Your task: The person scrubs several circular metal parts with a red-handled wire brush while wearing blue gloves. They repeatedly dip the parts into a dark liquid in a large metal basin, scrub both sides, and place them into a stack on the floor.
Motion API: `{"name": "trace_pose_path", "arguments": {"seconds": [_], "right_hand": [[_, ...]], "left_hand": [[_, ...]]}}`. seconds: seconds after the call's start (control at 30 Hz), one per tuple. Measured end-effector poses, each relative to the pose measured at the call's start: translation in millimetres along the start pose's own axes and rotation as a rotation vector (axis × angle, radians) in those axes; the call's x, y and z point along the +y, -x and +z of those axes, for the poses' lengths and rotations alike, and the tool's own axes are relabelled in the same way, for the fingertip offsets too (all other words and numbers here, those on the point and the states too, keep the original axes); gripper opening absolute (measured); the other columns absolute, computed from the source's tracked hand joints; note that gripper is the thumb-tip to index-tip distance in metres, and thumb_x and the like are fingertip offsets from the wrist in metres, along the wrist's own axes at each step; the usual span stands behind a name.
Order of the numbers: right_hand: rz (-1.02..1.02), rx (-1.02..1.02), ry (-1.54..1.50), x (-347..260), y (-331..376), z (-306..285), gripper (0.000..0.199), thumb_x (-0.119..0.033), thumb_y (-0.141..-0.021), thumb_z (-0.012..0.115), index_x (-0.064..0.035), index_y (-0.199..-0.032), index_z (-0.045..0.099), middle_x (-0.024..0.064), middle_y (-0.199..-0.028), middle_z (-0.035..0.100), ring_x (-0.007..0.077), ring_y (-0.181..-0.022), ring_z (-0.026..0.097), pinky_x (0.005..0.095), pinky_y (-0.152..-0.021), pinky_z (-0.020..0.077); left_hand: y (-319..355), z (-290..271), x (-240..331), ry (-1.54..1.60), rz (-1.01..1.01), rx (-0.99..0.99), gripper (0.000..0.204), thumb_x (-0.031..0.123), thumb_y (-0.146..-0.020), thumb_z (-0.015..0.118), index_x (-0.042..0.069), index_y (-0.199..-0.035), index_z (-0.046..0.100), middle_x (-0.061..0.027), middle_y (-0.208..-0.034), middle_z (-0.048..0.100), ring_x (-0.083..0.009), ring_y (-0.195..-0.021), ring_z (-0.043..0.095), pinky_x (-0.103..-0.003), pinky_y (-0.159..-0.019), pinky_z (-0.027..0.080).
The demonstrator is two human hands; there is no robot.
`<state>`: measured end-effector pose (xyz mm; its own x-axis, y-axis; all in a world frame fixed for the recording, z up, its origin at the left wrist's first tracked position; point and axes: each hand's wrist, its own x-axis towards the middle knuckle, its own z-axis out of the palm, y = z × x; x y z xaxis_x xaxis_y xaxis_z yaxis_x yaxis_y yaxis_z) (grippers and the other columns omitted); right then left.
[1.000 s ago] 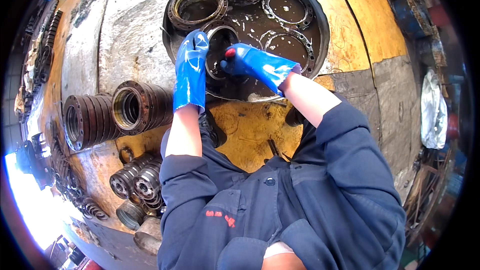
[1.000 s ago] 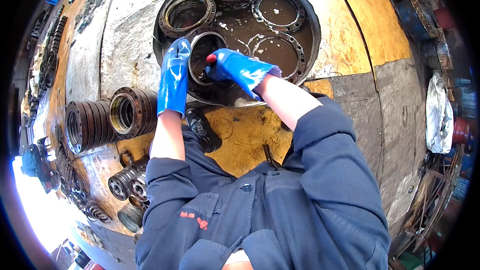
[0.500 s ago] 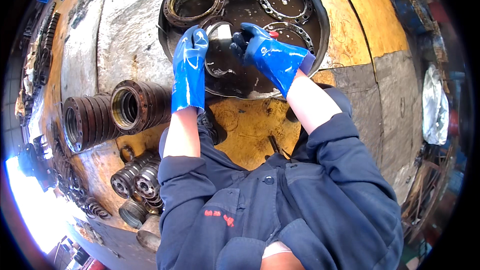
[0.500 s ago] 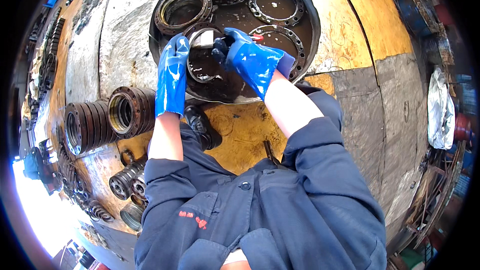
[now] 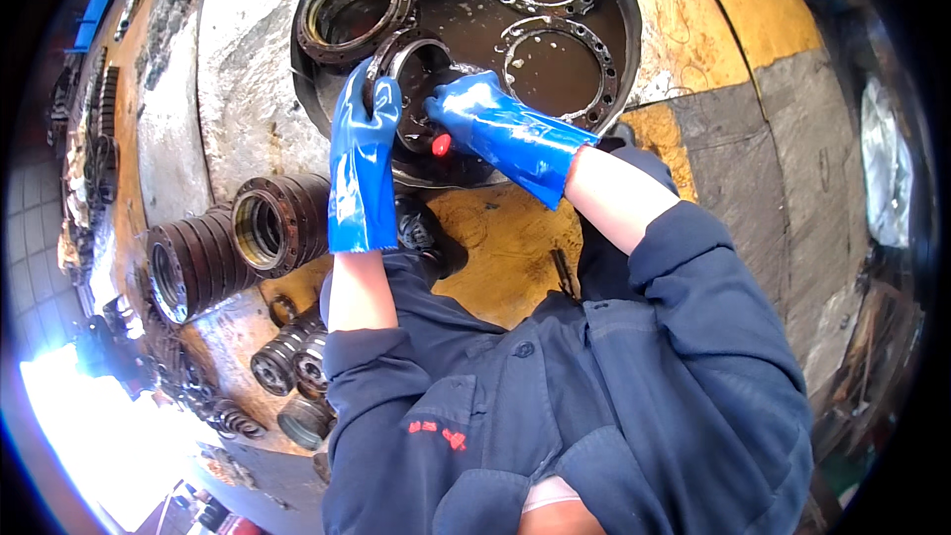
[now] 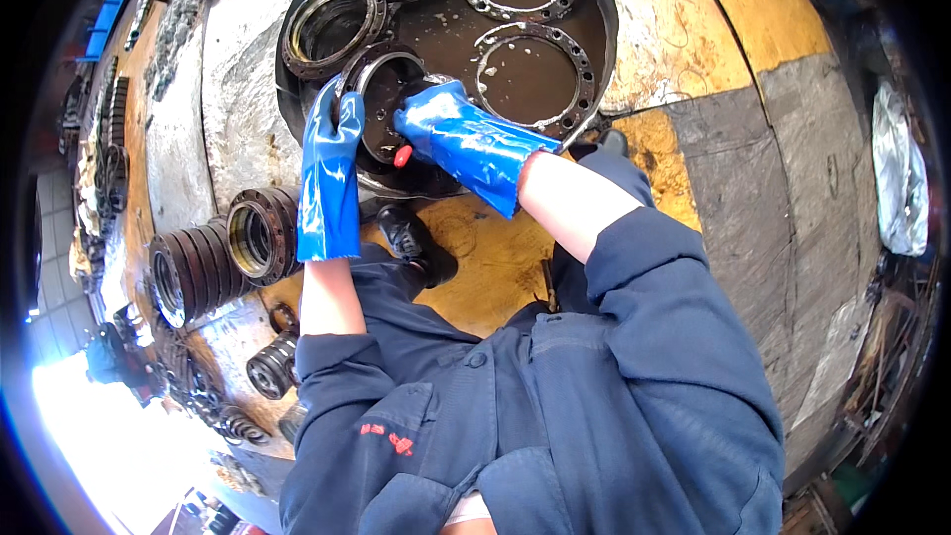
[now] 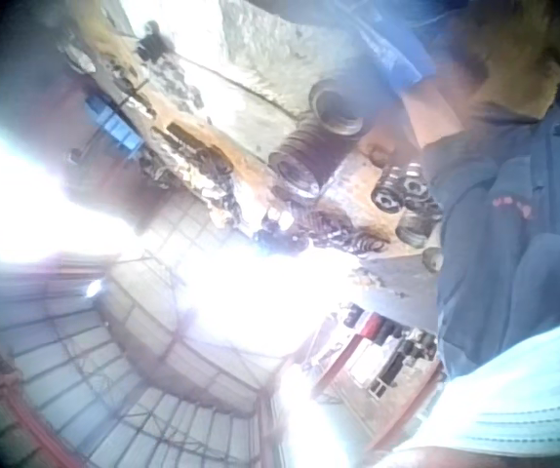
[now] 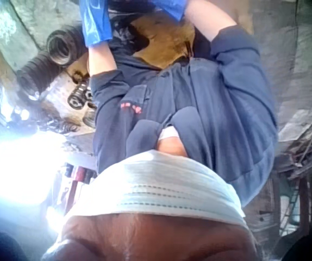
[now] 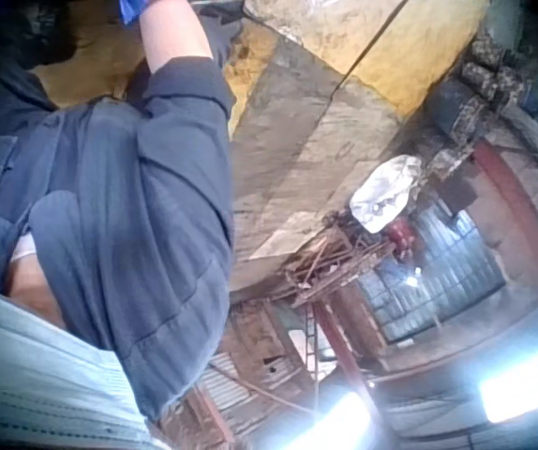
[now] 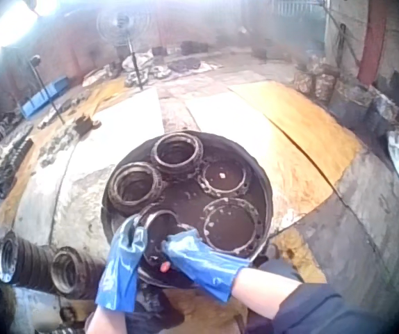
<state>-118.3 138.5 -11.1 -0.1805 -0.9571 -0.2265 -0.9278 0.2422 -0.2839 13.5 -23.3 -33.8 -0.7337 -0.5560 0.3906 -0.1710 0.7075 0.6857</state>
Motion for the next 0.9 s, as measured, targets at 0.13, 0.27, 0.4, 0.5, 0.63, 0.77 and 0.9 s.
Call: {"name": "trace_pose_path", "arguments": {"seconds": [0.13,0.27,0.4,0.5,0.63,0.77,0.9], "right_hand": [[0.093,-0.015,-0.095,-3,-1,11,0.022,-0.023,-0.096,0.068,-0.0109,-0.110,0.078,0.0150,-0.102,0.078,0.0359,-0.097,0.076,0.0458,-0.083,0.0618],[0.354,-0.045,-0.818,7,20,-17,0.040,-0.045,-0.091,0.074,-0.0125,-0.113,0.079,0.0142,-0.107,0.079,0.0303,-0.096,0.076,0.0417,-0.083,0.0581],[0.137,0.027,-1.582,24,70,-38,0.040,-0.037,-0.099,0.070,-0.0061,-0.123,0.076,0.0125,-0.115,0.078,0.0225,-0.104,0.073,0.0330,-0.094,0.0519],[-0.023,0.051,-2.257,16,59,-11,0.035,-0.025,-0.103,0.070,-0.0011,-0.128,0.072,0.0106,-0.119,0.076,0.0159,-0.107,0.072,0.0297,-0.100,0.0541],[-0.016,0.193,-2.114,33,79,-19,0.037,-0.029,-0.102,0.070,-0.0057,-0.130,0.072,0.0101,-0.125,0.074,0.0149,-0.111,0.070,0.0302,-0.101,0.0524],[0.062,0.094,-1.482,32,78,-44,0.038,-0.040,-0.094,0.073,-0.0142,-0.122,0.078,0.0104,-0.112,0.079,0.0220,-0.101,0.074,0.0370,-0.091,0.0548],[0.207,0.011,-0.761,15,2,3,0.033,-0.036,-0.084,0.077,-0.0123,-0.107,0.083,0.0129,-0.095,0.080,0.0344,-0.088,0.077,0.0444,-0.076,0.0591]], "left_hand": [[13,7,20,-0.002,-0.023,0.042,0.038,0.018,-0.102,0.070,-0.001,-0.135,0.067,-0.0176,-0.117,0.076,-0.0258,-0.103,0.074,-0.036,-0.090,0.058],[15,16,-2,-0.107,0.044,0.077,0.038,0.019,-0.101,0.068,-0.001,-0.134,0.066,-0.0179,-0.115,0.076,-0.0258,-0.101,0.074,-0.035,-0.088,0.058],[0,19,-30,-0.181,0.135,0.068,0.039,0.019,-0.101,0.066,-0.002,-0.134,0.066,-0.0182,-0.114,0.076,-0.0258,-0.099,0.075,-0.035,-0.086,0.059],[-14,-10,-46,-0.201,0.173,-0.052,0.039,0.019,-0.101,0.065,-0.002,-0.133,0.065,-0.0185,-0.113,0.076,-0.0257,-0.097,0.075,-0.035,-0.085,0.059],[-89,-8,80,-0.023,-0.470,-0.651,0.055,0.039,-0.105,0.066,-0.006,-0.137,0.064,-0.0121,-0.122,0.072,-0.0178,-0.113,0.063,-0.034,-0.101,0.049],[-136,-1,75,-0.131,-0.836,-0.890,0.050,0.038,-0.105,0.064,-0.001,-0.135,0.068,-0.0077,-0.110,0.075,-0.0161,-0.093,0.066,-0.031,-0.085,0.052],[-129,4,95,-0.110,-0.822,-0.843,0.050,0.037,-0.104,0.066,-0.001,-0.136,0.066,-0.0057,-0.113,0.075,-0.0162,-0.096,0.066,-0.032,-0.086,0.053]]}}
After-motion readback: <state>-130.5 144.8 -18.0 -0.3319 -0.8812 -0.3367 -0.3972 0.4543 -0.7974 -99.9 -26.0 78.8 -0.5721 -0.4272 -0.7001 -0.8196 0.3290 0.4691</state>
